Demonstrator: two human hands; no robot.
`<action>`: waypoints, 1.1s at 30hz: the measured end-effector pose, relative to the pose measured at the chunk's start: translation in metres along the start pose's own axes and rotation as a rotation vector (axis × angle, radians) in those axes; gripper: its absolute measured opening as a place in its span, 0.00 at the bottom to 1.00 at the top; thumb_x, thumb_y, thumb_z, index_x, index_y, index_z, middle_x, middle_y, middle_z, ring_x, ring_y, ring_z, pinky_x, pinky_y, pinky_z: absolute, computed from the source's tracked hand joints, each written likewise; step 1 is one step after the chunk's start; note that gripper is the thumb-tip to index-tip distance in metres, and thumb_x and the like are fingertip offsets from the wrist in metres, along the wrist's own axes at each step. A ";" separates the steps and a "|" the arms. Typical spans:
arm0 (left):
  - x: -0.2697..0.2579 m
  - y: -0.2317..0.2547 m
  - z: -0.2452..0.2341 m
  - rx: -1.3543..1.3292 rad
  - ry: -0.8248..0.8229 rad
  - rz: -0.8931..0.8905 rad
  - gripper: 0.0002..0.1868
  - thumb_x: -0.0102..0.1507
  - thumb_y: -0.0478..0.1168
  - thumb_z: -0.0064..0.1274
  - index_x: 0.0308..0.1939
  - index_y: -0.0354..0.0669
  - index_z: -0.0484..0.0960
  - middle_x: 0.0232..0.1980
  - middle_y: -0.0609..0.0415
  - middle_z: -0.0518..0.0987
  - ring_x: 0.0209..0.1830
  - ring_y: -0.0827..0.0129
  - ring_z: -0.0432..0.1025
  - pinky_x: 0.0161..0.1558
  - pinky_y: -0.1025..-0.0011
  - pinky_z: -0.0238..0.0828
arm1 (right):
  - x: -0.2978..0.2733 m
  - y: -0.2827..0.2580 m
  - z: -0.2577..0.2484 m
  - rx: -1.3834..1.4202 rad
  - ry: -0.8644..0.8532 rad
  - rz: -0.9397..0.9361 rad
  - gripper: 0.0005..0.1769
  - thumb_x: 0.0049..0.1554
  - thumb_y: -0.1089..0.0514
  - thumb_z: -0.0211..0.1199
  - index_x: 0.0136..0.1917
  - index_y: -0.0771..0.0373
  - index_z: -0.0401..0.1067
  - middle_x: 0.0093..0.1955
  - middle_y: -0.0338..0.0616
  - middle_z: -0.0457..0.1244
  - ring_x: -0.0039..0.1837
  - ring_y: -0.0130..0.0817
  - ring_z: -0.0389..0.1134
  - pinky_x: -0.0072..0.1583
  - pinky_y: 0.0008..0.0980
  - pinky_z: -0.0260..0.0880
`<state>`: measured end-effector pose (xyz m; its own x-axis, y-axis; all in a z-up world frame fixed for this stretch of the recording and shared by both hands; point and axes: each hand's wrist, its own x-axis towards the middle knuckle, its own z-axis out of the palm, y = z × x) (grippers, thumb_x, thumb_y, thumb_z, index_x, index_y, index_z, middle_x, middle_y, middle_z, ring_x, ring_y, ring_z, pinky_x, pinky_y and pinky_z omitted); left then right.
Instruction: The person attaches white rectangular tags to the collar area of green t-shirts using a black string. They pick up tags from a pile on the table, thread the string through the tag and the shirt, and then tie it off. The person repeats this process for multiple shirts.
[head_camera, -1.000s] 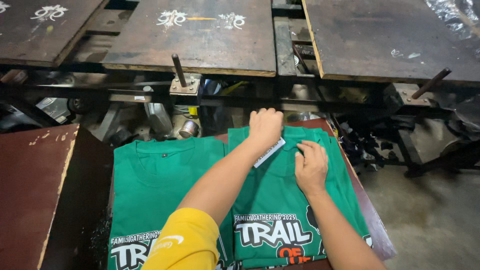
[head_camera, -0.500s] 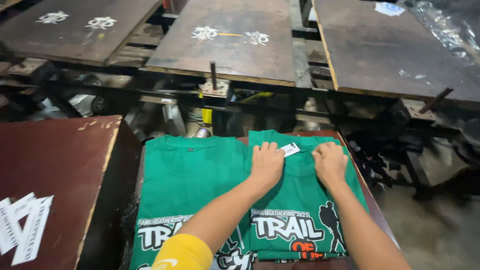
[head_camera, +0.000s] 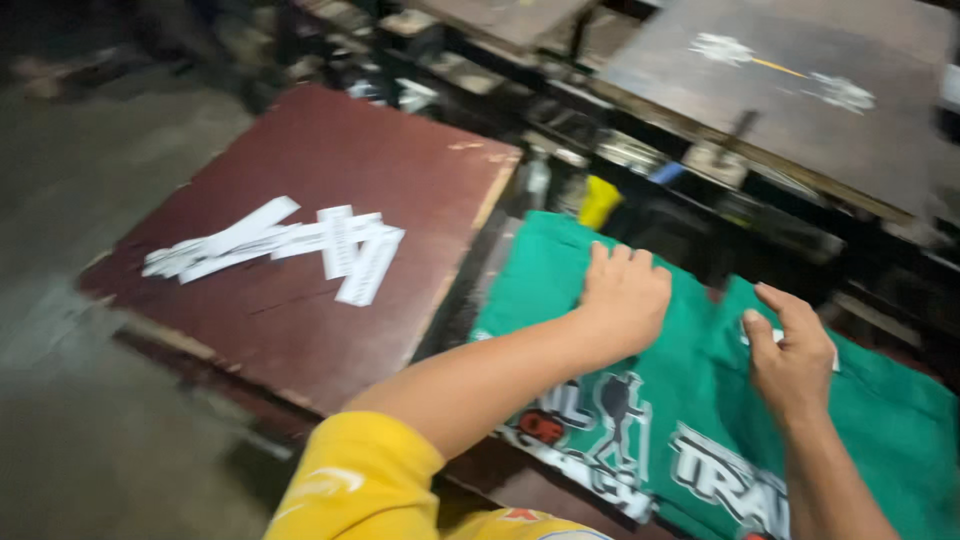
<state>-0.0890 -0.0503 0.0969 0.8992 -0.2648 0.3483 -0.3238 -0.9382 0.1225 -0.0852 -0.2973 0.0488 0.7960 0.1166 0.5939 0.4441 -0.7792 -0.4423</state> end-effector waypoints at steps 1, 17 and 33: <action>-0.016 -0.023 -0.020 0.012 0.004 -0.030 0.14 0.58 0.43 0.48 0.44 0.50 0.85 0.46 0.50 0.79 0.50 0.49 0.71 0.59 0.42 0.59 | 0.009 -0.030 0.013 0.020 -0.014 -0.021 0.19 0.65 0.64 0.62 0.69 0.67 0.76 0.68 0.54 0.68 0.69 0.45 0.68 0.51 0.38 0.67; -0.168 -0.251 -0.101 0.031 0.206 -0.548 0.17 0.55 0.45 0.67 0.35 0.34 0.82 0.38 0.47 0.71 0.39 0.50 0.69 0.38 0.53 0.64 | 0.054 -0.300 0.185 0.483 -0.239 -0.410 0.13 0.59 0.59 0.67 0.58 0.59 0.79 0.59 0.45 0.70 0.61 0.49 0.72 0.61 0.46 0.71; -0.149 -0.243 -0.146 -0.389 0.111 -0.740 0.14 0.60 0.38 0.60 0.48 0.40 0.78 0.41 0.46 0.81 0.50 0.45 0.77 0.50 0.51 0.69 | 0.093 -0.349 0.215 0.296 -0.602 -0.153 0.21 0.59 0.41 0.65 0.62 0.48 0.77 0.55 0.36 0.69 0.61 0.44 0.69 0.62 0.47 0.64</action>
<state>-0.1879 0.2497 0.1512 0.8918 0.4306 0.1391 0.2407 -0.7118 0.6598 -0.0780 0.1183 0.1137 0.7673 0.6005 0.2249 0.5951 -0.5361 -0.5988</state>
